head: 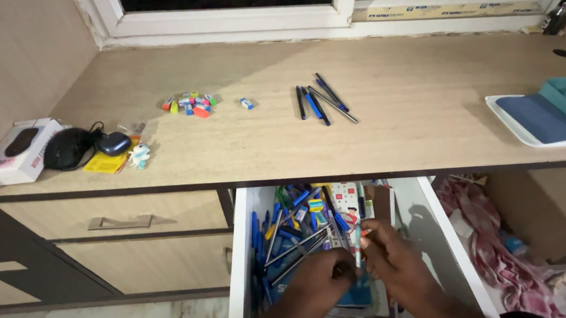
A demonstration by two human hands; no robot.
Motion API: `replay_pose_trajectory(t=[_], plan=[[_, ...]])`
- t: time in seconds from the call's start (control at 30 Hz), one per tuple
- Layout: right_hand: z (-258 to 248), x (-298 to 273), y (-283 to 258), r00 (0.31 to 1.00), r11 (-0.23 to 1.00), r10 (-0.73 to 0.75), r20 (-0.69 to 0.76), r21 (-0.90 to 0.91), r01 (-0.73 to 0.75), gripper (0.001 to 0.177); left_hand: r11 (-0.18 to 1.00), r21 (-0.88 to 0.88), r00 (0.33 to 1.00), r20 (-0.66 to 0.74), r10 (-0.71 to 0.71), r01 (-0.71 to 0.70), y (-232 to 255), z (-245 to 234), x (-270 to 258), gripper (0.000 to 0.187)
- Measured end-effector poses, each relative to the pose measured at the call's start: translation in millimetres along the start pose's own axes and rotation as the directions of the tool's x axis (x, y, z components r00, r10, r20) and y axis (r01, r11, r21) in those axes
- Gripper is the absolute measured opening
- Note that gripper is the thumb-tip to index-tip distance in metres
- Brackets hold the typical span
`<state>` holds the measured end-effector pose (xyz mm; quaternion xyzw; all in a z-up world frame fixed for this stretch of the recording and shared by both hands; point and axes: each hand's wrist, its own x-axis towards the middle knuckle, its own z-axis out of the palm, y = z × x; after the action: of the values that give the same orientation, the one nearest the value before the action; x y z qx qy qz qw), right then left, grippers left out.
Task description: The person organizes stationery items on a desk. They repeatedly reach into an open drawer to retrieve pens and pencils, placing them in a neat pile on the desk surface. The person also handles a small pile of colorful erasers, moving them slightly on the desk.
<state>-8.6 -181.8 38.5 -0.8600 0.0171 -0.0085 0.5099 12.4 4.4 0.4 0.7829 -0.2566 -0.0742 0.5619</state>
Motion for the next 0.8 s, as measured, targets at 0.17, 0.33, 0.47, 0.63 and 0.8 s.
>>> replay_pose_trajectory(t=[0.17, 0.33, 0.47, 0.63, 0.8], plan=[[1.6, -1.1, -11.1, 0.989, 0.981, -0.143, 0.04, -0.127, 0.147, 0.046, 0.952, -0.274, 0.977, -0.121, -0.173, 0.135, 7.3, -6.0, 7.8, 0.007], [-0.2, -15.9, -35.3, 0.973, 0.974, -0.198, 0.121, -0.083, 0.209, 0.036, 0.836, -0.537, 0.954, -0.174, -0.244, 0.116, 27.5, -15.3, 11.8, 0.021], [0.3, -14.2, -49.4, 0.982, 0.981, -0.184, 0.04, -0.061, 0.187, 0.033, 0.833, -0.552, 0.956, -0.225, -0.188, 0.034, 39.0, -18.1, 17.9, 0.04], [1.6, -3.9, -71.9, 0.965, 0.966, -0.254, -0.06, -0.064, 0.251, 0.037, 0.847, -0.527, 0.945, -0.306, -0.112, -0.07, 50.3, -23.9, 33.1, 0.033], [-3.7, 31.1, -89.1, 0.91, 0.915, -0.391, -0.136, -0.159, 0.37, 0.037, 0.914, -0.356, 0.921, -0.387, 0.044, -0.193, 65.4, -48.4, 55.6, 0.029]])
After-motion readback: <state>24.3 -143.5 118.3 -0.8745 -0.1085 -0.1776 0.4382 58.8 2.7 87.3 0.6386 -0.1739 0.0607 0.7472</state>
